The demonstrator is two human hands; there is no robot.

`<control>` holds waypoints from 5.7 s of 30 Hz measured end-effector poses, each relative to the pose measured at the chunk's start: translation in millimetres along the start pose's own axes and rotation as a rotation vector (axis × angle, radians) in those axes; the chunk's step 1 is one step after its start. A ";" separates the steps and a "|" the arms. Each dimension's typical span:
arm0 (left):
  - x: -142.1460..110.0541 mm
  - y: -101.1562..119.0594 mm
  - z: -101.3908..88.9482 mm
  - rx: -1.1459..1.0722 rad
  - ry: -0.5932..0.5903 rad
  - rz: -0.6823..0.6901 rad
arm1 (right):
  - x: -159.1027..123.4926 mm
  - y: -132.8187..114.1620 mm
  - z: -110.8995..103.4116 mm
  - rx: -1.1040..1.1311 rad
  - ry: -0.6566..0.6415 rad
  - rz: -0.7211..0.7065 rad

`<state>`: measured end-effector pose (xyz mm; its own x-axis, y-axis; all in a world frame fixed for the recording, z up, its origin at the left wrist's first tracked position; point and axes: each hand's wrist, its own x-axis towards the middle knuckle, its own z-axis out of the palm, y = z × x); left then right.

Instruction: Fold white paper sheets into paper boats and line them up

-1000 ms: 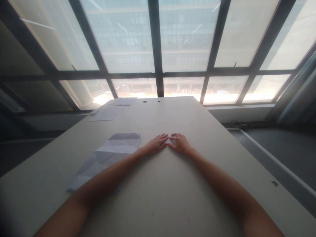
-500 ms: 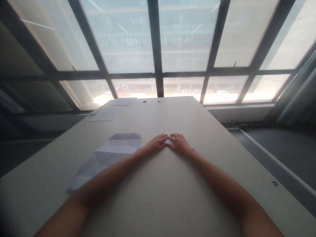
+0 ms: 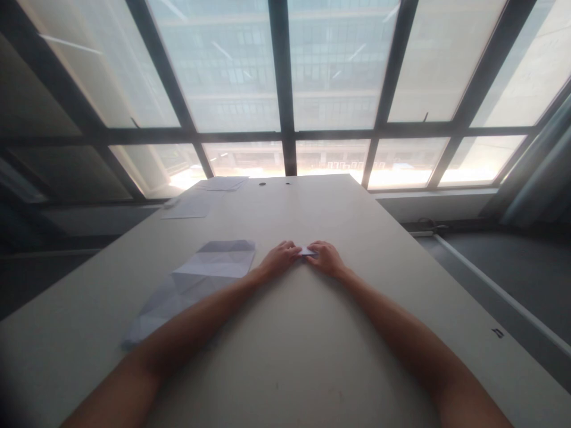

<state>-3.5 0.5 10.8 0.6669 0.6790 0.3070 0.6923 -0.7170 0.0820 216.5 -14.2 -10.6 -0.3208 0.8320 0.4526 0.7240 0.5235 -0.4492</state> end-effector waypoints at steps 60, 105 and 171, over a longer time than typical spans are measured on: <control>-1.7 -2.0 6.9 -0.141 -0.226 0.023 | -4.7 -2.0 -2.8 -0.181 -0.425 -0.035; -1.9 -0.5 10.2 -0.134 -0.231 -0.007 | -2.7 -11.2 -0.3 -0.169 -0.354 0.055; 2.0 -11.6 17.0 -0.375 0.042 -0.052 | -0.4 -5.8 2.0 0.044 0.000 0.077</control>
<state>-5.5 12.8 -5.7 0.6161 0.7148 0.3308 0.5709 -0.6946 0.4376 211.2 -17.2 -9.8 -0.2657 0.8701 0.4152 0.7191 0.4657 -0.5158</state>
